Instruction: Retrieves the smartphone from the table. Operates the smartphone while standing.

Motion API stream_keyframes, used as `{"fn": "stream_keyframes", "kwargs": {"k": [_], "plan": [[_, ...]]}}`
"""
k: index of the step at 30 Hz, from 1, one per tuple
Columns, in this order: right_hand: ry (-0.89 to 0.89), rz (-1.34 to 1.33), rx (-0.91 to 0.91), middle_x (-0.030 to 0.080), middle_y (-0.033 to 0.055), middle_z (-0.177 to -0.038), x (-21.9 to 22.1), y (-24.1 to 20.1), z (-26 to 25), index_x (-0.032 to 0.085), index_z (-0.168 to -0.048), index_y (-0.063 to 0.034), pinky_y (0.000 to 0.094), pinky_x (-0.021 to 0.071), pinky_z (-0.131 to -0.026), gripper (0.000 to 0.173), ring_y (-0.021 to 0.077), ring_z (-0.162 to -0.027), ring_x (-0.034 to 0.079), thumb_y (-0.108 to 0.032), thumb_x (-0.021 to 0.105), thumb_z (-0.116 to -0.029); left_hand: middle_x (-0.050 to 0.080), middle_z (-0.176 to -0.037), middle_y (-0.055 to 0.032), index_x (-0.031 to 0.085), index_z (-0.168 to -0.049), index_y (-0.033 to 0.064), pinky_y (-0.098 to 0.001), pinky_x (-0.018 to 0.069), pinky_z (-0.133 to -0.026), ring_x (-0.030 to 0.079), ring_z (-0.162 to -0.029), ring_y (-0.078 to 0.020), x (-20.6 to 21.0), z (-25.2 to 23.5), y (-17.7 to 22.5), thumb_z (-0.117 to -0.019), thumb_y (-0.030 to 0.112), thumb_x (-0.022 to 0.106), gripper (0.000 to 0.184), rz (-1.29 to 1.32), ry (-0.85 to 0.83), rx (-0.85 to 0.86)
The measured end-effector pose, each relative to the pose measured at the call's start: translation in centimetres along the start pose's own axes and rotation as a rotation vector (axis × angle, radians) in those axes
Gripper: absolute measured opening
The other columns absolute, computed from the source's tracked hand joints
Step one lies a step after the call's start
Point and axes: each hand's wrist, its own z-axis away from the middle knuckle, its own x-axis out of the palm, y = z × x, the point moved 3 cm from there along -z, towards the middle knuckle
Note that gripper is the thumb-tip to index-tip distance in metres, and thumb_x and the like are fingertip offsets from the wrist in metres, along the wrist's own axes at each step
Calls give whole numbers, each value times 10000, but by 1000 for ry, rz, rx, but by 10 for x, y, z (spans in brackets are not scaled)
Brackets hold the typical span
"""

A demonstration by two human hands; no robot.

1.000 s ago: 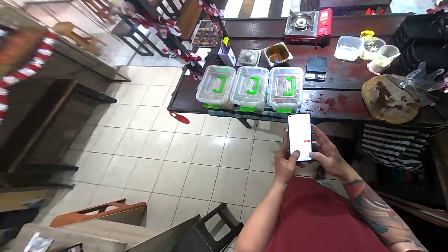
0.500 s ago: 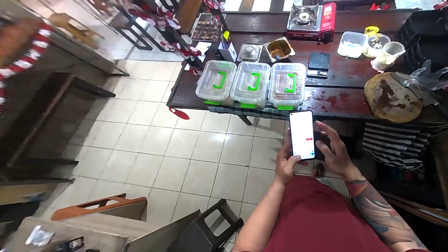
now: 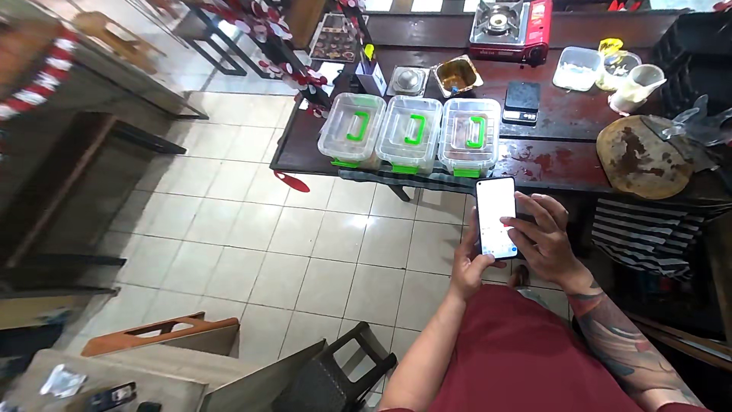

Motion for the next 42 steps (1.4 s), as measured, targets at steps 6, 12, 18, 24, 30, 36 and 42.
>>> {"fn": "stream_keyframes", "kwargs": {"k": [6, 12, 18, 24, 30, 36, 42], "plan": [[-4, 79, 25, 454, -13, -1590, -1, 1, -2, 738, -1271, -287, 614, 174, -1225, 289, 312, -1531, 258, -334, 569, -1041, 568, -1433, -183, 189, -1654, 163, -463, 646, -717, 710, -1048, -297, 2, 1, 1, -906, 81, 540, 830, 26, -19, 11], [-2, 62, -73, 495, 8, -1558, -1, -4, 1, 772, -1200, -260, 595, 178, -1223, 257, 300, -1511, 300, -304, 582, -1033, 567, -1436, -174, 187, -1650, 146, -459, 647, -720, 714, -1035, -284, 4, 2, 1, -914, 98, 538, 818, -9, -22, 20], [-35, 96, -102, 490, -16, -1564, 0, -8, 4, 772, -1199, -299, 593, 170, -1222, 254, 302, -1517, 289, -309, 583, -1030, 582, -1414, -174, 194, -1652, 165, -453, 648, -714, 717, -1017, -278, 5, 2, -2, -914, 112, 556, 823, -7, -26, 9], [-43, 115, -115, 486, -7, -1566, -1, -9, 4, 769, -1203, -297, 588, 173, -1218, 255, 300, -1510, 296, -310, 581, -1031, 577, -1422, -173, 198, -1651, 162, -452, 648, -707, 718, -1012, -276, 8, 2, -2, -906, 96, 554, 828, -5, -32, 7], [-30, 119, -113, 501, -5, -1555, -2, -9, 5, 778, -1179, -286, 591, 162, -1220, 249, 296, -1508, 303, -301, 580, -1029, 574, -1428, -163, 194, -1653, 181, -449, 649, -713, 720, -1012, -272, 9, 2, -1, -899, 82, 539, 835, -17, -29, 8], [32, 24, -29, 515, -9, -1539, -8, -2, 11, 779, -1163, -232, 577, 189, -1224, 249, 280, -1501, 319, -266, 566, -1038, 585, -1407, -170, 152, -1659, 203, -453, 651, -733, 715, -1030, -295, 10, 2, 2, -889, 112, 632, 912, -74, 6, -7], [81, 7, 11, 512, -14, -1539, -12, 0, 15, 750, -1229, -242, 548, 236, -1214, 272, 261, -1475, 358, -285, 553, -1047, 671, -1271, -174, 232, -1644, 230, -418, 658, -755, 734, -953, -285, 15, -1, 9, -804, 31, 837, 1054, -175, 182, -66]]}}
